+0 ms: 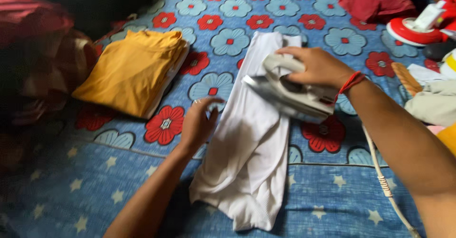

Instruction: The person irons a white long-sleeved shirt and a yellow jacket on a floral-patterned floor. They smooth the fabric, use an electric iron, fold the items, and place them in a stack.

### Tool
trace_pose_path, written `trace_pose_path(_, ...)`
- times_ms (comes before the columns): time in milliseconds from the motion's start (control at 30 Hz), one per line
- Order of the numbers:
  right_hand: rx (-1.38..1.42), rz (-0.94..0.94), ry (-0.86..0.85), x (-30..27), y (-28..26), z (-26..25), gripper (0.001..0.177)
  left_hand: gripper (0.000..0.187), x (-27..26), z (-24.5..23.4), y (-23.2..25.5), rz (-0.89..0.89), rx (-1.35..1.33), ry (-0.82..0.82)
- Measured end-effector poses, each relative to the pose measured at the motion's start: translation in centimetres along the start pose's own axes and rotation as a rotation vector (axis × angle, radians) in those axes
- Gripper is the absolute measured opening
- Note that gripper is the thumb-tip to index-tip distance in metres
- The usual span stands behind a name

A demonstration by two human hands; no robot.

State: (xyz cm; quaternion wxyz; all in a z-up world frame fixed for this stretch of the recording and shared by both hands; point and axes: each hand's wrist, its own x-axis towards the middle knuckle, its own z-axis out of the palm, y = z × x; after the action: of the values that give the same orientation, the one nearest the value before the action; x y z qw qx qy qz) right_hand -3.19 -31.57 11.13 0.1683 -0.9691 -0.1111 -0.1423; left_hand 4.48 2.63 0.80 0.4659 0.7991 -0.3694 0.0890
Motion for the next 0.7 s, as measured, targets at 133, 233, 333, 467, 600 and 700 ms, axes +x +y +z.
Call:
trace_pose_path(133,-0.067,0.041,-0.205,0.2,-6.7,1.8,0.068,0.024,0.6,-0.7,-2.0,-0.047,-0.237,0.062)
trace_pose_path(233,-0.147,-0.046,-0.222,-0.5,-10.1,3.4,0.051,0.025,0.8,-0.3,-2.7,-0.007,-0.339,0.027)
trace_pose_path(333,-0.239,0.011,-0.321,-0.3,-11.6,3.9,0.046,0.028,1.2,0.2,-3.1,-0.003,-0.404,-0.003)
trace_pose_path(467,-0.295,-0.016,-0.448,-0.8,-12.8,3.7,0.049,0.031,1.0,0.5,-3.5,0.052,-0.452,-0.035)
trace_pose_path(600,-0.26,-0.078,-0.515,-2.5,-14.8,3.2,0.048,0.03,0.9,-0.1,-3.0,-0.012,-0.502,-0.106)
trace_pose_path(700,-0.255,-0.064,-0.539,-3.6,-15.8,2.6,0.038,0.036,0.6,-1.0,-2.6,-0.256,-0.448,-0.233)
